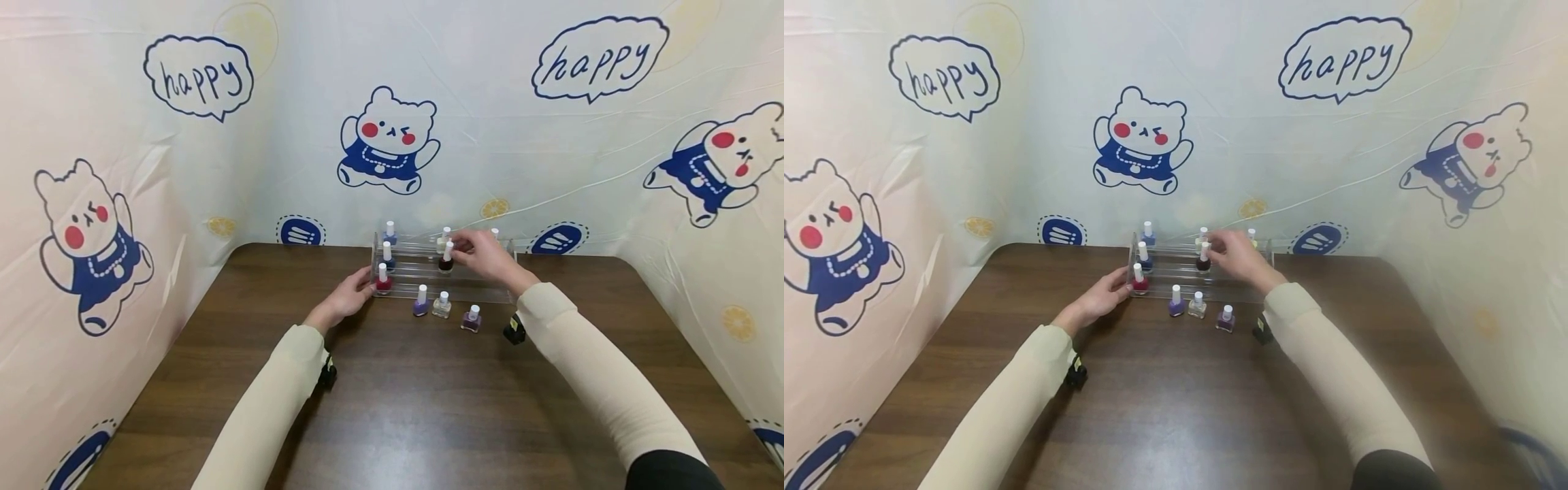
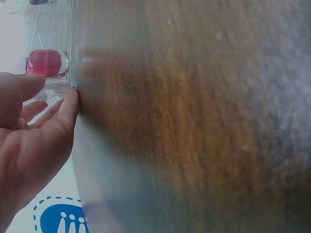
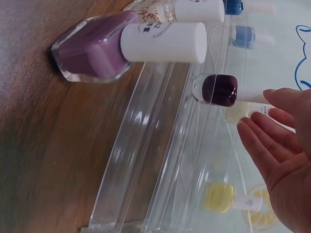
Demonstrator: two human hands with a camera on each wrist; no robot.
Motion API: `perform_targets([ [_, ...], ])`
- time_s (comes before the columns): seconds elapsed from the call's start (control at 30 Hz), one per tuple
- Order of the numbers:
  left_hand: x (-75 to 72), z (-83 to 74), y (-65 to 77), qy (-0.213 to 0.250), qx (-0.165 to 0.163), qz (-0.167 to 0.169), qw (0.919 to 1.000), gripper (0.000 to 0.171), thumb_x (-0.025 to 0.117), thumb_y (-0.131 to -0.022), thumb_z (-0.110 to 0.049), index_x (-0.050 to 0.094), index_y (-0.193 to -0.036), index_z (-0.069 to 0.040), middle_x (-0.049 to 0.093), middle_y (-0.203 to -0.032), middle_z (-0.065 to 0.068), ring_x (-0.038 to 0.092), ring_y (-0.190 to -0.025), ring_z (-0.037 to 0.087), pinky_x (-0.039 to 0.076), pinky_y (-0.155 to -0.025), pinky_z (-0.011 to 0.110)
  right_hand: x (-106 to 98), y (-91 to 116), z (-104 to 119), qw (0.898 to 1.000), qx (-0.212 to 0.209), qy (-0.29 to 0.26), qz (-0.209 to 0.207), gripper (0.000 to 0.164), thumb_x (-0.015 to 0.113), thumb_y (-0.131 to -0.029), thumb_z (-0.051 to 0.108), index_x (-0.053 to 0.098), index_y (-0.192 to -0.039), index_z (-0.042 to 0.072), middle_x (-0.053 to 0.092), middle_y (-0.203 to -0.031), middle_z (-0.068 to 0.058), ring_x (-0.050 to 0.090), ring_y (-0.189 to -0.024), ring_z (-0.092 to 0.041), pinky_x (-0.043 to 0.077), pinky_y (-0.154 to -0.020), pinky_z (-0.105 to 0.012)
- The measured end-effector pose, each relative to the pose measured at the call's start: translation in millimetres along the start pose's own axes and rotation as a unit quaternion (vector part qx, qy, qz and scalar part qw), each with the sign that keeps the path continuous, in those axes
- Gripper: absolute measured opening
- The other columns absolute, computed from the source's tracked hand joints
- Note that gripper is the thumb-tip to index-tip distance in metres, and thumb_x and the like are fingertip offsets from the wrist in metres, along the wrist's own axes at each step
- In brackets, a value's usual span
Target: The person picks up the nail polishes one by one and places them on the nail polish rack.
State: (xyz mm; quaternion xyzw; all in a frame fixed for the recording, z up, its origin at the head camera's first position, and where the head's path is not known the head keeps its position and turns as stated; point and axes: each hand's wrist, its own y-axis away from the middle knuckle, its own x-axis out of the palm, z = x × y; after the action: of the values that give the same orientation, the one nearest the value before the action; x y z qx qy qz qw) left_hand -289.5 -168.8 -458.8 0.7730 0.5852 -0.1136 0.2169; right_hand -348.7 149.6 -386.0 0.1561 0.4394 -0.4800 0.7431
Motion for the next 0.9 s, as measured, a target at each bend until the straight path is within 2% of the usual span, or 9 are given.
perform_targets([
  [0.33, -0.2, -0.1, -1.6, -0.007, -0.002, -0.001, 1.0000, 0.058, 0.049, -0.109, -0.021, 0.028, -0.163, -0.019, 0.037, -0.162, 0.014, 0.034, -0.150, 0.034, 0.023, -0.123, 0.055, -5, 9, -5, 1.000, 0.007, 0.020, 0.006, 0.033, 0.070, -0.097, 0.012, 0.065, -0.125, -0.005, 0.071, -0.116, -0.021, 0.069, -0.106, -0.035, 0.056, -0.095, -0.049],
  [0.7, 0.0, -0.8, -0.9, -0.008, 0.004, 0.002, 1.0000, 0.059, 0.049, -0.109, -0.020, 0.027, -0.163, -0.018, 0.036, -0.163, 0.015, 0.036, -0.149, 0.035, 0.025, -0.122, 0.053, -10, 21, -5, 1.000, 0.003, 0.023, 0.007, 0.031, 0.070, -0.097, 0.011, 0.066, -0.122, -0.007, 0.070, -0.117, -0.025, 0.068, -0.106, -0.035, 0.055, -0.095, -0.050],
  [0.9, 0.8, -0.8, -1.0, -0.007, 0.003, 0.002, 1.0000, 0.059, 0.050, -0.109, -0.021, 0.027, -0.163, -0.019, 0.036, -0.163, 0.014, 0.036, -0.149, 0.034, 0.025, -0.122, 0.054, -11, 29, -6, 0.999, -0.005, 0.043, 0.002, 0.027, 0.071, -0.097, 0.013, 0.069, -0.118, -0.003, 0.072, -0.112, -0.020, 0.069, -0.103, -0.032, 0.056, -0.093, -0.048],
])
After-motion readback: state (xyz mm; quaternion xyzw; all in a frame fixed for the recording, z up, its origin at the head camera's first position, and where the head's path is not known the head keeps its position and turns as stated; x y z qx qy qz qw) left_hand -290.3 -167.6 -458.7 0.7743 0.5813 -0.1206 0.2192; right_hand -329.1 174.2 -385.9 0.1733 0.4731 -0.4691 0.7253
